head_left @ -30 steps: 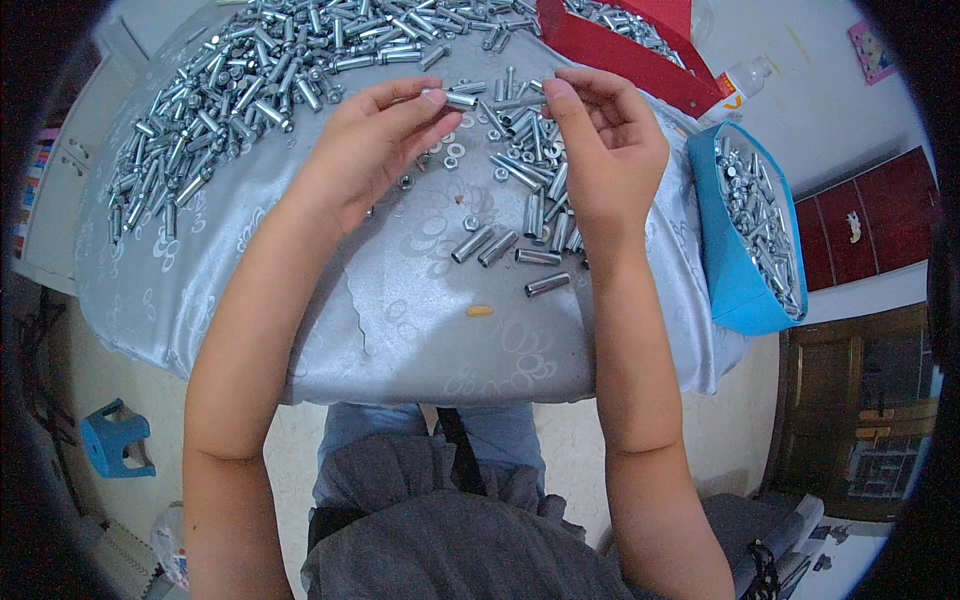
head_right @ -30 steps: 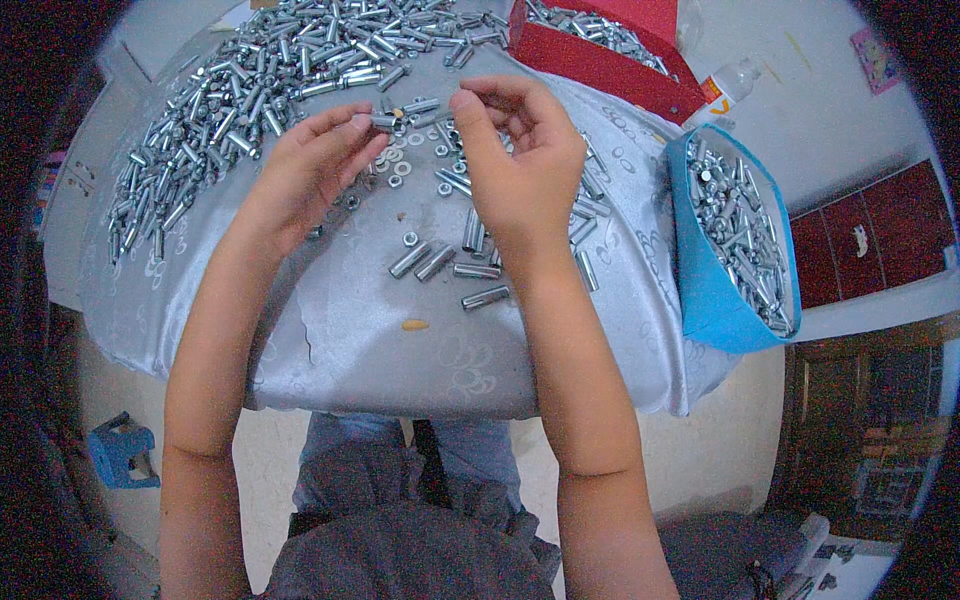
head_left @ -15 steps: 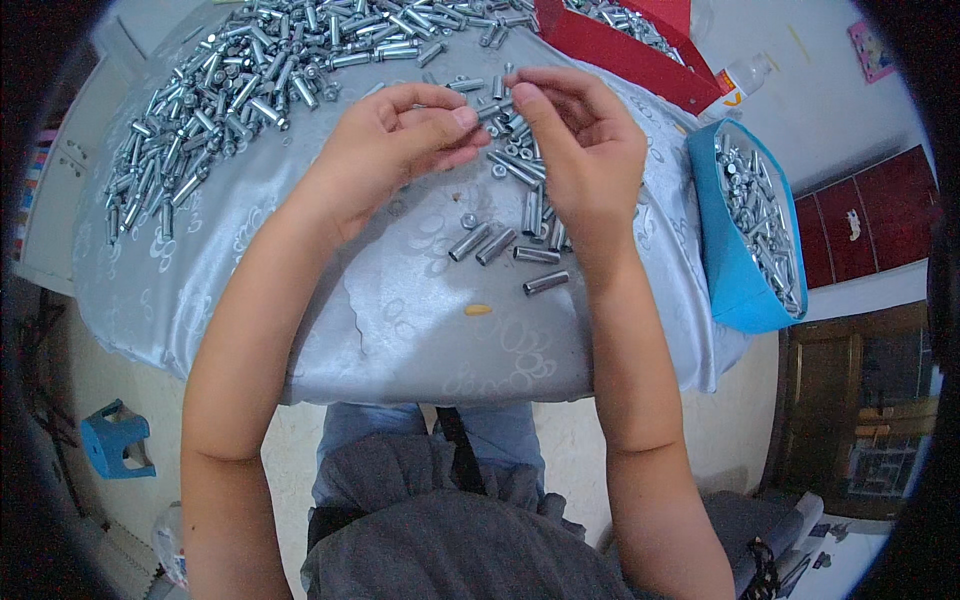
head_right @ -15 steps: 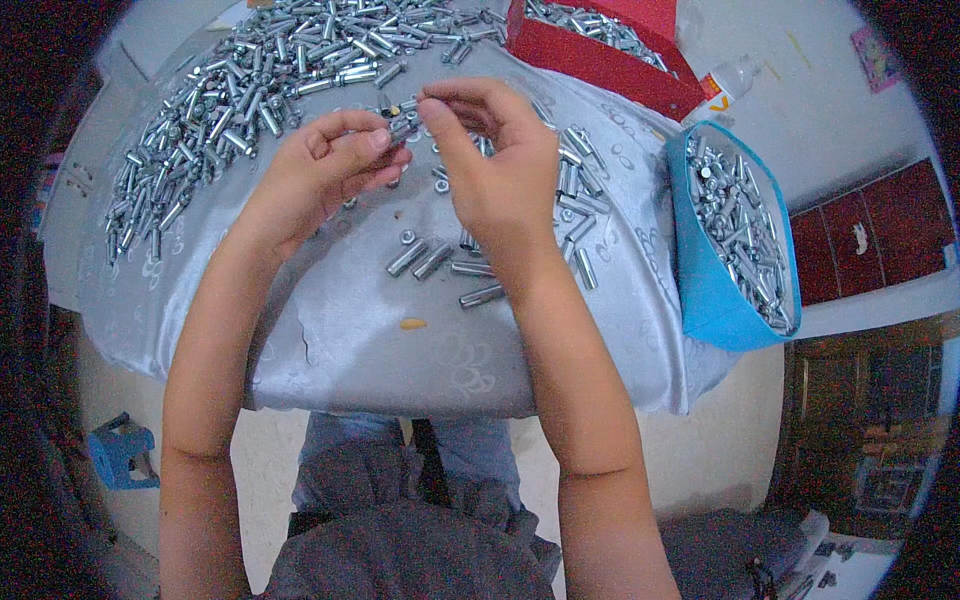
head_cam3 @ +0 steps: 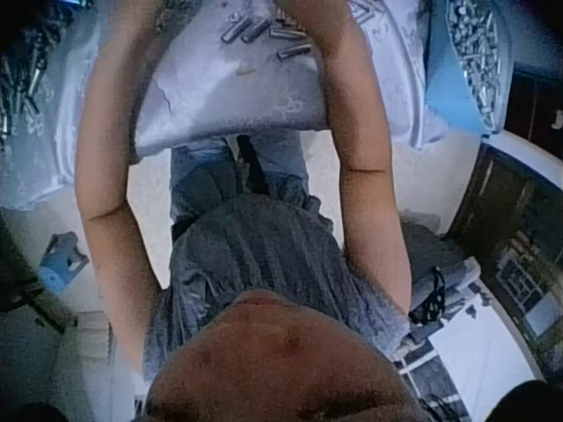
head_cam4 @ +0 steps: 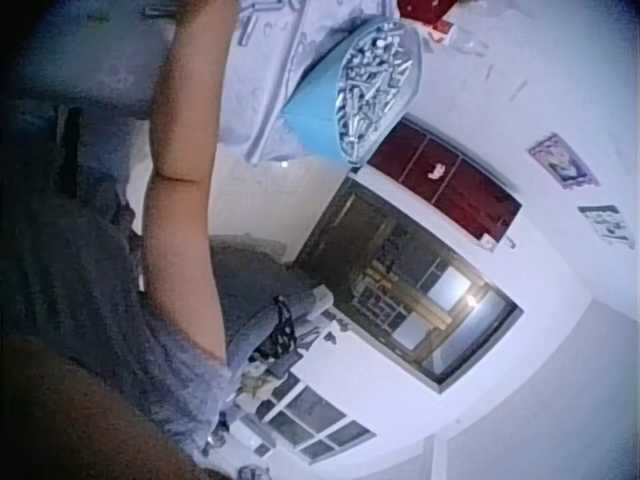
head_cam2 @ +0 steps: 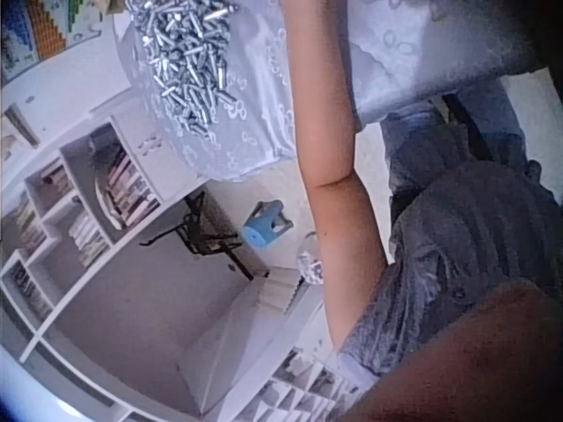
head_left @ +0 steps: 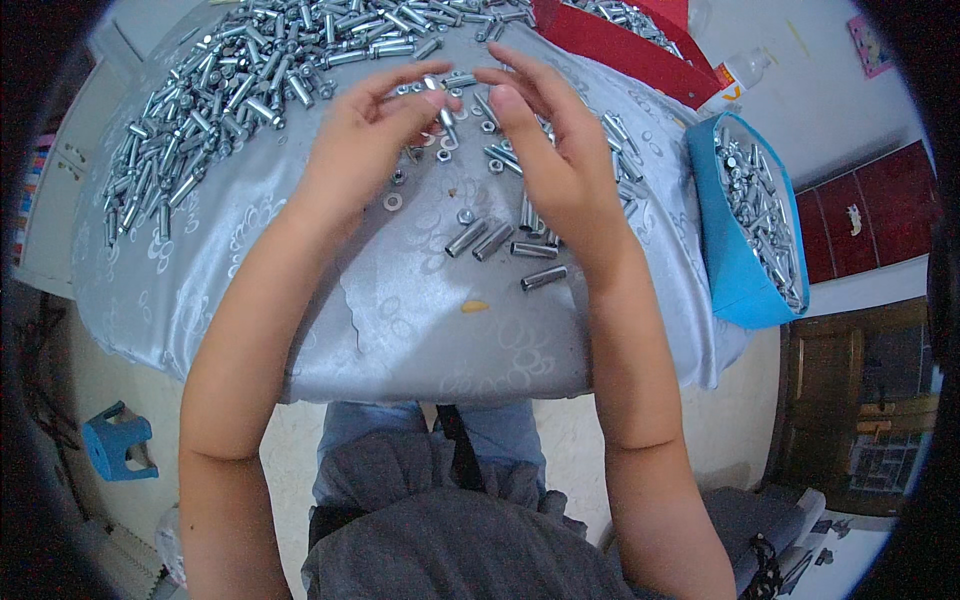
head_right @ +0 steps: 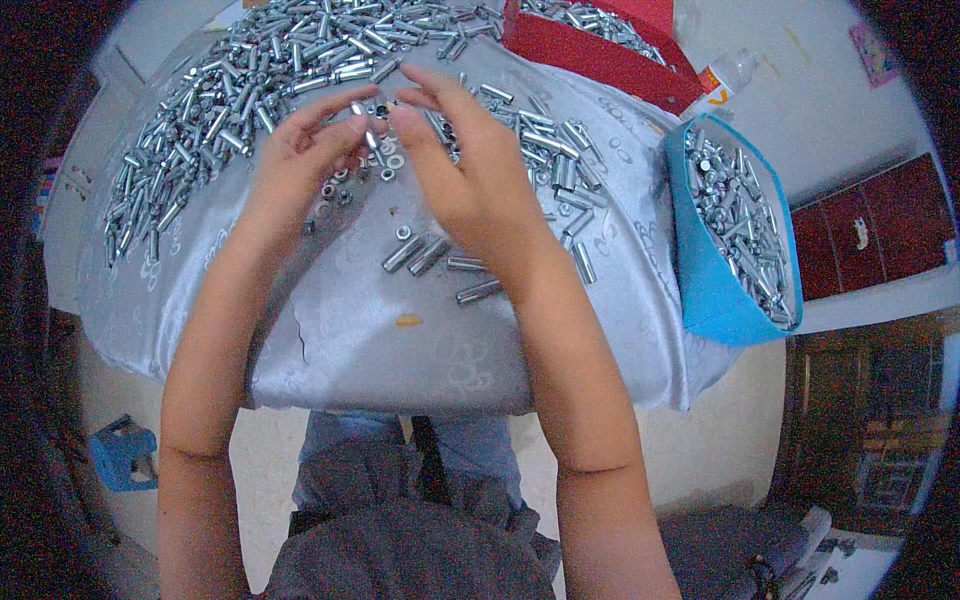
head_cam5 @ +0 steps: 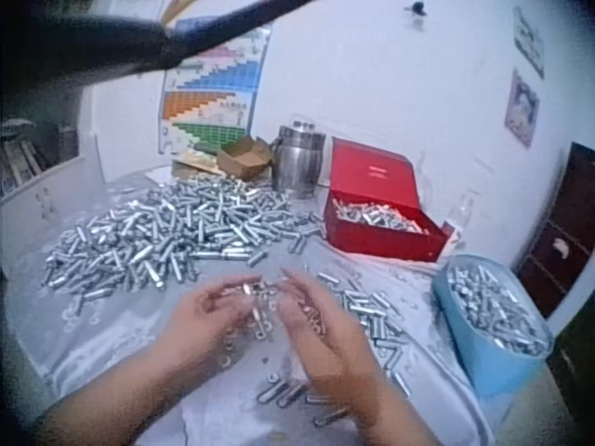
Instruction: The person sits at a table covered with a white cloth and repeatedly picks up metal bolts and washers. They thread the washers onto the bolts by hand and place the assembled units into a blue container on the right side of the table.
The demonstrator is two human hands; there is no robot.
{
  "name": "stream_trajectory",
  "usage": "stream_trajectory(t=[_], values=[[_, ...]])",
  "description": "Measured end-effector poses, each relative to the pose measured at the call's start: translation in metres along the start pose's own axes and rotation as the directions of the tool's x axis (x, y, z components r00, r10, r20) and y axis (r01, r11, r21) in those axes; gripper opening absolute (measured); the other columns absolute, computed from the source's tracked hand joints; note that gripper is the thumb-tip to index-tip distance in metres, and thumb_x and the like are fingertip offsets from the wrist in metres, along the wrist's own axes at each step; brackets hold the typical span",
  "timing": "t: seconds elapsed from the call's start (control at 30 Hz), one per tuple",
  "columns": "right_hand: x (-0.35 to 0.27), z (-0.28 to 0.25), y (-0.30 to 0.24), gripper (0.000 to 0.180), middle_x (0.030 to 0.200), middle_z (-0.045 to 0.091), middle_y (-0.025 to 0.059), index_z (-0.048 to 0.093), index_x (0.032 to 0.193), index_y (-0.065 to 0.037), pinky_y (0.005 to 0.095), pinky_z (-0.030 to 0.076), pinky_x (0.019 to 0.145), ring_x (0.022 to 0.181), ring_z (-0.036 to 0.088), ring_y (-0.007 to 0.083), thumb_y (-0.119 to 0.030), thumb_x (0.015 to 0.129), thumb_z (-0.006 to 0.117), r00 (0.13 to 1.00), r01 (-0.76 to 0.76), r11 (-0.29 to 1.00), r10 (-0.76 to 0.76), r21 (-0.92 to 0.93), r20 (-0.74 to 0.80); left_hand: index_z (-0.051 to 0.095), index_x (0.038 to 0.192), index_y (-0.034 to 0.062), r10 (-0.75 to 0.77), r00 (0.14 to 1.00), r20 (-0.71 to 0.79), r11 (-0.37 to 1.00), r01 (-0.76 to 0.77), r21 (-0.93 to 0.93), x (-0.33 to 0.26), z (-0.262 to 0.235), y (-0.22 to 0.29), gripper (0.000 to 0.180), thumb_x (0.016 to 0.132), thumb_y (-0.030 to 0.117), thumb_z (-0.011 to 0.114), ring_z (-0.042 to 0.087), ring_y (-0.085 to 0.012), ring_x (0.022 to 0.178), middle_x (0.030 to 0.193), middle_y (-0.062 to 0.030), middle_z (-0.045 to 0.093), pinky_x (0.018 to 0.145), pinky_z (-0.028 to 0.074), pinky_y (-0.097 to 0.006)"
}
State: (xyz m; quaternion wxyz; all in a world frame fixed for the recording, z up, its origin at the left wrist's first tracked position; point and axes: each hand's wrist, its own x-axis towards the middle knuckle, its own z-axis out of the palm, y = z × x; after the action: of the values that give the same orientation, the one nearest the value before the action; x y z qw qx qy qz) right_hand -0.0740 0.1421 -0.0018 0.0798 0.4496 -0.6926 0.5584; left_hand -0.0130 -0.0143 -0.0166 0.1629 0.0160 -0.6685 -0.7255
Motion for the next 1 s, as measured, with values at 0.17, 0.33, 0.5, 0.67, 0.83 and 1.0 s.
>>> stream_trajectory(t=[0.17,0.33,0.5,0.67,0.83,1.0], values=[[-0.003,-0.016,0.014,0.020,0.103,0.057,0.0144,0.065,0.093,-0.010,0.0306,0.036,0.087,0.099,0.051,0.0256,-0.019,0.076,0.060,0.993,-0.023,0.890,0.071,-0.454,0.089,0.052,0.113,0.0051,-0.055,0.993,-0.106,0.998,0.050,-0.045,0.006,-0.012,0.005,0.033,0.082,0.016,0.054,0.053,-0.0047,0.072,0.091,-0.0040,0.063,0.068,0.043,-0.019],[-0.006,-0.015,0.016,0.017,0.101,0.056,0.0140,0.066,0.087,-0.010,0.0357,0.036,0.087,0.099,0.049,0.0293,-0.018,0.072,0.062,0.981,-0.034,0.797,0.142,-0.603,0.131,0.052,0.113,0.0055,-0.106,0.987,-0.121,0.988,0.092,-0.121,0.005,-0.015,0.008,0.031,0.084,0.017,0.053,0.053,-0.0045,0.074,0.093,-0.0033,0.062,0.069,0.044,-0.018],[-0.009,-0.006,0.026,0.015,0.096,0.058,0.0143,0.067,0.083,-0.009,0.0371,0.039,0.084,0.095,0.050,0.0302,-0.017,0.071,0.061,0.987,0.058,0.805,0.044,-0.590,0.157,0.051,0.114,0.0066,-0.173,0.978,-0.118,0.968,0.147,-0.203,0.006,-0.017,0.005,0.032,0.085,0.019,0.051,0.054,-0.0050,0.077,0.096,-0.0028,0.061,0.071,0.044,-0.018],[-0.008,-0.008,0.025,0.016,0.098,0.057,0.0143,0.067,0.084,-0.011,0.0381,0.038,0.085,0.098,0.049,0.0301,-0.019,0.072,0.061,0.986,0.081,0.743,0.037,-0.665,0.162,0.049,0.117,0.0082,-0.203,0.972,-0.117,0.968,0.181,-0.175,0.003,-0.016,0.006,0.034,0.086,0.022,0.050,0.054,-0.0054,0.078,0.101,-0.0028,0.059,0.074,0.045,-0.019],[-0.009,0.002,0.031,0.016,0.100,0.056,0.0154,0.067,0.084,-0.013,0.0398,0.037,0.086,0.102,0.046,0.0307,-0.020,0.070,0.062,0.991,0.109,0.747,-0.028,-0.656,0.133,0.050,0.116,0.0089,-0.205,0.972,-0.116,0.967,0.182,-0.180,0.004,-0.014,0.005,0.034,0.085,0.022,0.052,0.053,-0.0041,0.077,0.099,-0.0012,0.060,0.072,0.045,-0.019],[-0.008,0.014,0.040,0.016,0.100,0.055,0.0140,0.068,0.083,-0.013,0.0403,0.037,0.085,0.101,0.046,0.0301,-0.019,0.069,0.063,0.982,0.177,0.728,-0.084,-0.662,0.169,0.054,0.110,0.0065,-0.222,0.968,-0.118,0.960,0.195,-0.202,0.006,-0.011,0.004,0.028,0.085,0.019,0.052,0.054,-0.0038,0.075,0.092,-0.0022,0.063,0.065,0.043,-0.017]])
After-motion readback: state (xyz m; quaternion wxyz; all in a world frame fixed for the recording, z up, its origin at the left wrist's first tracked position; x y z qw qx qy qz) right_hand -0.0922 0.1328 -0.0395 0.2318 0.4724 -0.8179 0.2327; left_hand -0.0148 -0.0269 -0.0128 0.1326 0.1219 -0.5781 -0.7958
